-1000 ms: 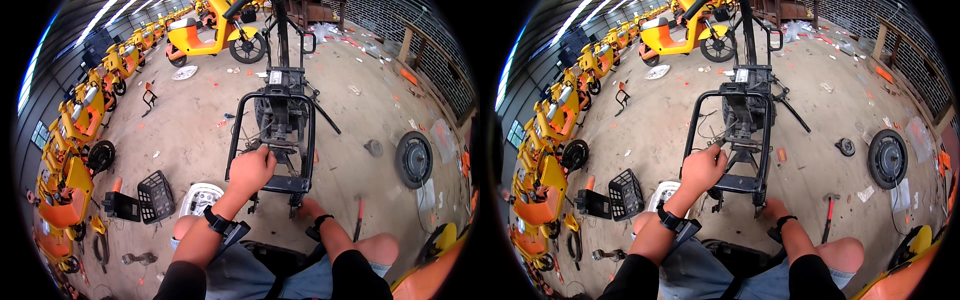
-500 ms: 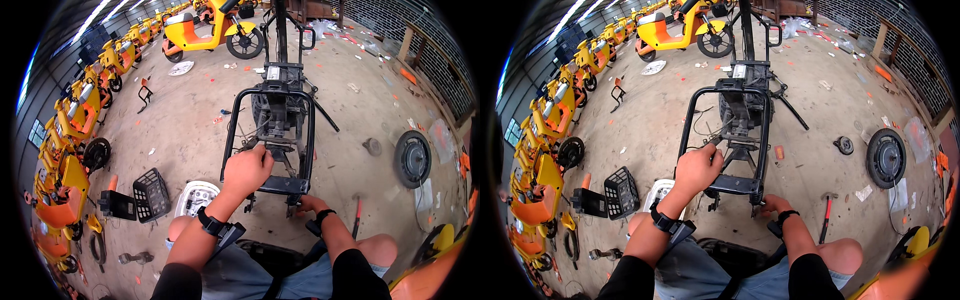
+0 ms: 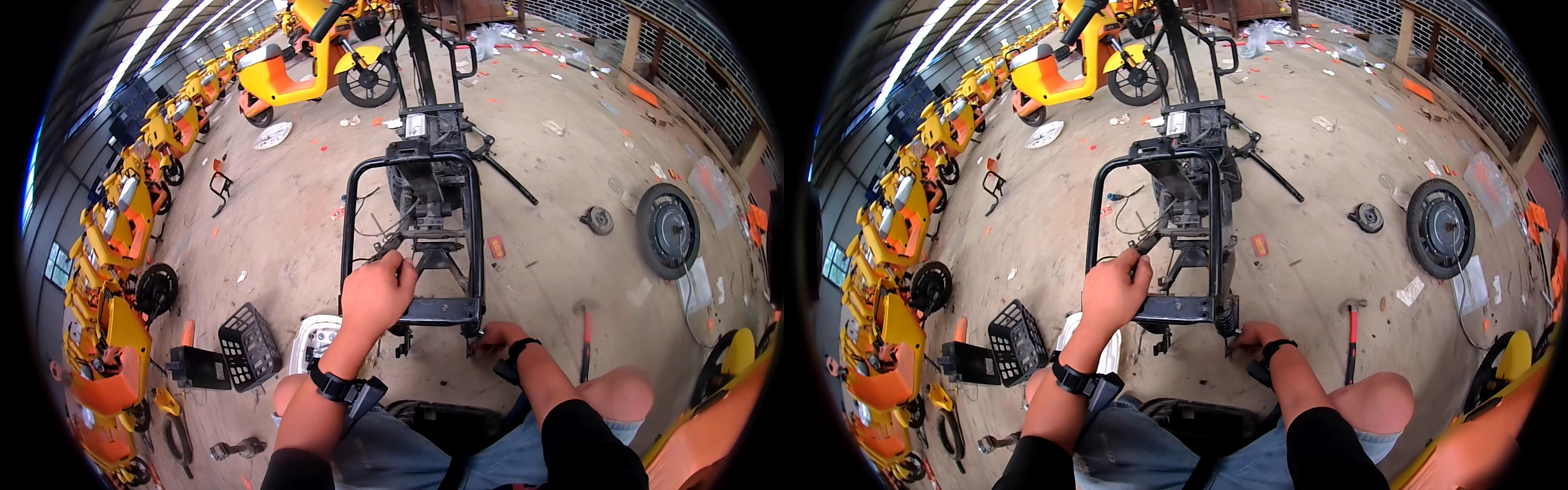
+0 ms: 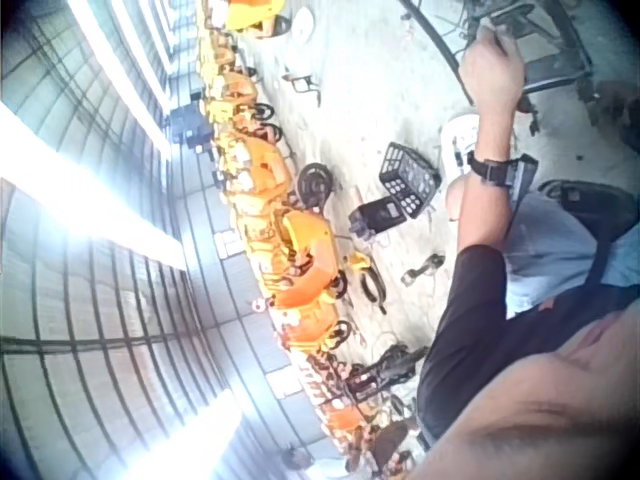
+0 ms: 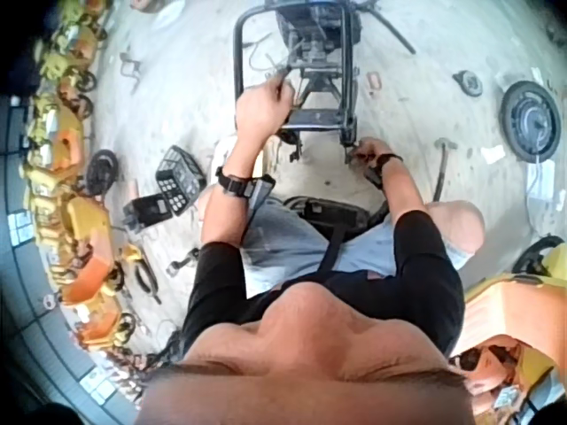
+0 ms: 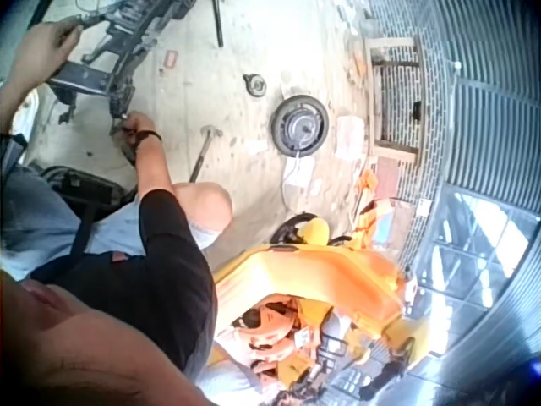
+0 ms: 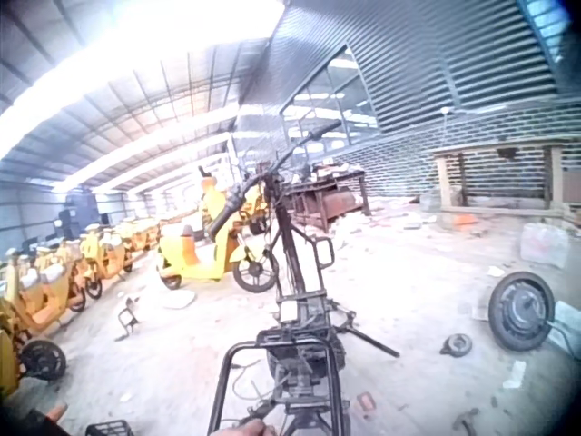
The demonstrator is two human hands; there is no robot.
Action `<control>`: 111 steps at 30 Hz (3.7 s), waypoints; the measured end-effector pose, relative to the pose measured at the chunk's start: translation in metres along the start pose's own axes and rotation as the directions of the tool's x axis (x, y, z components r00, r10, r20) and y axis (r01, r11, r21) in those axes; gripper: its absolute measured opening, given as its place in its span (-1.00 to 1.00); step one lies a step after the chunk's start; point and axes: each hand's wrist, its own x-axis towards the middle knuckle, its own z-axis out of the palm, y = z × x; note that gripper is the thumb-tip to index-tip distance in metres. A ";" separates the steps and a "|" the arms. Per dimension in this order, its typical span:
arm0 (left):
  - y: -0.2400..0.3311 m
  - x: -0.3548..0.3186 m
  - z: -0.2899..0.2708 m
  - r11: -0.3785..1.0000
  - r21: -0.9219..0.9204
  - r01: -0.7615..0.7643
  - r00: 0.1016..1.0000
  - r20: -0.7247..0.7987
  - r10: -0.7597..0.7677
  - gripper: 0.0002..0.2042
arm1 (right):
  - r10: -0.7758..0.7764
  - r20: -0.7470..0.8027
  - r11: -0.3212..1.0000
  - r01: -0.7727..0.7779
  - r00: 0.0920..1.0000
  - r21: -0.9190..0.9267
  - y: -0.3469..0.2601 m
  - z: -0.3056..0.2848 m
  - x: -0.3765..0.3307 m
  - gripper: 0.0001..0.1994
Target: The person sits on the floor in a workshop and assembles the frame of an electric scooter. They use a socket wrench to tighten bolts on the rear rack and handlebar stem, occasionally using a hammer to tap parts into place.
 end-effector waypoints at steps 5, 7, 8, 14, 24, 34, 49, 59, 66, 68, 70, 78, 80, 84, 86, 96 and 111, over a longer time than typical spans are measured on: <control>0.005 0.002 -0.001 1.000 0.023 0.008 1.000 0.018 -0.009 -0.70 | -0.084 -0.071 0.996 0.084 0.994 -0.006 0.010 0.004 0.009 -0.68; 0.008 0.005 0.005 0.999 0.029 -0.021 1.000 0.007 0.021 -0.70 | -0.193 -0.166 0.981 0.188 0.967 -0.043 0.029 0.006 0.029 -0.71; 0.013 0.006 0.006 0.999 0.024 -0.037 0.999 -0.003 0.037 -0.71 | -0.243 -0.216 0.970 0.235 0.946 -0.064 0.041 0.006 0.036 -0.72; 0.006 0.002 0.004 0.999 0.044 0.005 1.000 0.003 -0.005 -0.72 | -0.208 -0.180 0.970 0.180 0.961 -0.163 0.014 0.007 0.015 -0.79; 0.009 0.003 0.003 0.999 0.037 -0.016 1.000 0.003 0.016 -0.73 | -0.220 -0.332 0.930 0.095 0.917 -0.354 0.004 0.011 0.003 -0.76; 0.004 0.001 0.009 0.998 0.063 -0.021 0.999 -0.029 0.023 -0.68 | -0.310 -0.600 0.916 0.062 0.737 -0.397 0.002 0.037 -0.011 -0.78; 0.010 0.003 0.012 0.996 0.089 0.018 0.999 -0.044 -0.014 -0.68 | -0.531 -0.683 0.829 0.139 0.502 -0.542 0.023 0.046 0.012 -0.88; 0.005 0.003 0.007 0.999 0.036 0.029 0.999 -0.026 -0.028 -0.69 | -0.248 -0.311 0.945 0.159 0.917 -0.285 0.031 0.008 0.019 -0.86; -0.002 0.000 0.006 1.000 0.004 0.027 0.999 -0.027 -0.027 -0.71 | -0.293 -0.159 0.938 0.251 0.943 -0.238 0.010 -0.006 -0.003 -0.80; -0.004 0.000 0.009 1.000 -0.003 0.007 0.999 -0.040 -0.007 -0.71 | -0.348 -0.200 0.933 0.316 0.916 -0.172 0.014 -0.002 -0.008 -0.81; -0.003 0.000 0.008 1.000 -0.004 0.018 0.999 -0.033 -0.018 -0.71 | -0.288 -0.181 0.957 0.291 0.940 -0.007 0.014 0.003 -0.007 -0.82; -0.002 0.001 0.009 1.000 0.013 0.012 0.999 -0.034 -0.011 -0.72 | -0.180 -0.123 0.982 0.185 0.976 0.034 0.015 0.001 0.006 -0.84; -0.001 0.001 0.009 1.000 0.019 0.016 0.999 -0.030 -0.015 -0.72 | -0.208 -0.104 0.972 0.194 0.973 -0.135 0.013 -0.003 0.009 -0.78; 0.000 0.000 0.009 1.000 0.016 0.014 1.000 -0.023 -0.014 -0.73 | -0.181 -0.096 0.970 0.162 0.979 -0.183 0.018 0.000 0.024 -0.88; 0.001 0.000 0.007 1.000 -0.005 0.027 0.999 -0.022 -0.027 -0.73 | -0.209 -0.190 0.952 0.155 0.959 -0.264 0.024 0.006 0.036 -0.82; -0.004 0.000 0.009 1.000 -0.013 0.002 0.999 -0.035 -0.002 -0.74 | -0.272 -0.064 0.956 0.262 0.960 -0.135 0.020 -0.005 0.026 -0.90; -0.005 -0.006 0.000 0.991 -0.103 -0.088 0.996 -0.018 0.087 -0.77 | -0.448 -0.502 0.847 0.171 0.740 -0.503 0.026 0.024 0.024 -0.62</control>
